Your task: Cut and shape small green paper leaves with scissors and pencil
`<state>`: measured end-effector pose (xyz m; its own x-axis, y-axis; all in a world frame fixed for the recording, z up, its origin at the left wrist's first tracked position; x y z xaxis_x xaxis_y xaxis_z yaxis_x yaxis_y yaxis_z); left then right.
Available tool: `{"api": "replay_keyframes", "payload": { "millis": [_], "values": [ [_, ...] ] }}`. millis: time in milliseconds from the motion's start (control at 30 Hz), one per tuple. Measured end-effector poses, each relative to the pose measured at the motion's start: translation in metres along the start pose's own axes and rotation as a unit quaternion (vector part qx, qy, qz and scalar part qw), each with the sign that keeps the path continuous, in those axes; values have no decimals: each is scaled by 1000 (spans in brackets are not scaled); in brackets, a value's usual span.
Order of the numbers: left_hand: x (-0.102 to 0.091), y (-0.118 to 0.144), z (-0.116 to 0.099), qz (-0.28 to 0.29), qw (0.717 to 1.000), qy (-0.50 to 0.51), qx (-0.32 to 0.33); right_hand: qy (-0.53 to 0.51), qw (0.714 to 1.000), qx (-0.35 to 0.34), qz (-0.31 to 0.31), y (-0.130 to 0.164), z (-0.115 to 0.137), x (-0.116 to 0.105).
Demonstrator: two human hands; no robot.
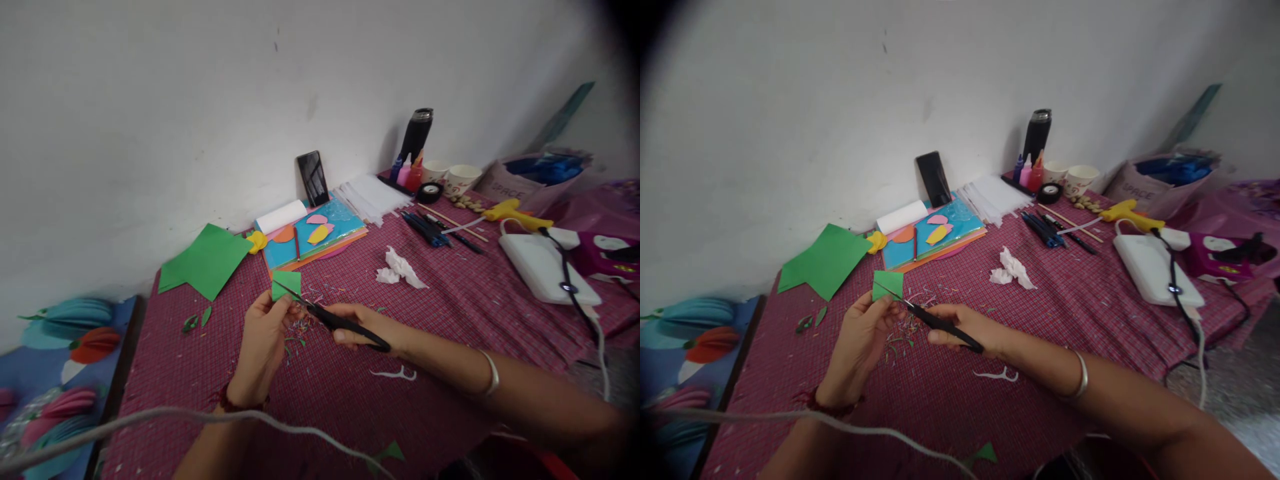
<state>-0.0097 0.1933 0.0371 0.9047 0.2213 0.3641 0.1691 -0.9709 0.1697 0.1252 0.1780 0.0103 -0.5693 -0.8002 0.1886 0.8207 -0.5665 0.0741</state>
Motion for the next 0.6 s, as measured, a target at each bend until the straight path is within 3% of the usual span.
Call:
{"api": "replay_keyframes", "payload": {
  "millis": [167, 333, 600],
  "values": [
    [3, 1, 2, 8, 998, 60, 9, 4, 1000, -9, -26, 0, 2, -4],
    [4, 4, 7, 4, 994, 112, 7, 26, 996, -67, -47, 0, 9, -8],
    [4, 7, 8, 5, 992, 123, 14, 39, 995, -83, -45, -1, 4, -6]
  ]
}}
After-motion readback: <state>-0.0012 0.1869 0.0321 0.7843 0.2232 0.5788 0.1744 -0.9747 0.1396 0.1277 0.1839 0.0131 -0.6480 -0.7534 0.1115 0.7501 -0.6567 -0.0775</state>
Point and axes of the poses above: each hand's wrist, its own y-axis away from the middle knuckle, its own x-axis out of the palm, z = x × y, the point moved 10 cm from there along -y, towards the middle knuckle, and after that the axes turned 5 degrees about z, right-handed, at the moved point
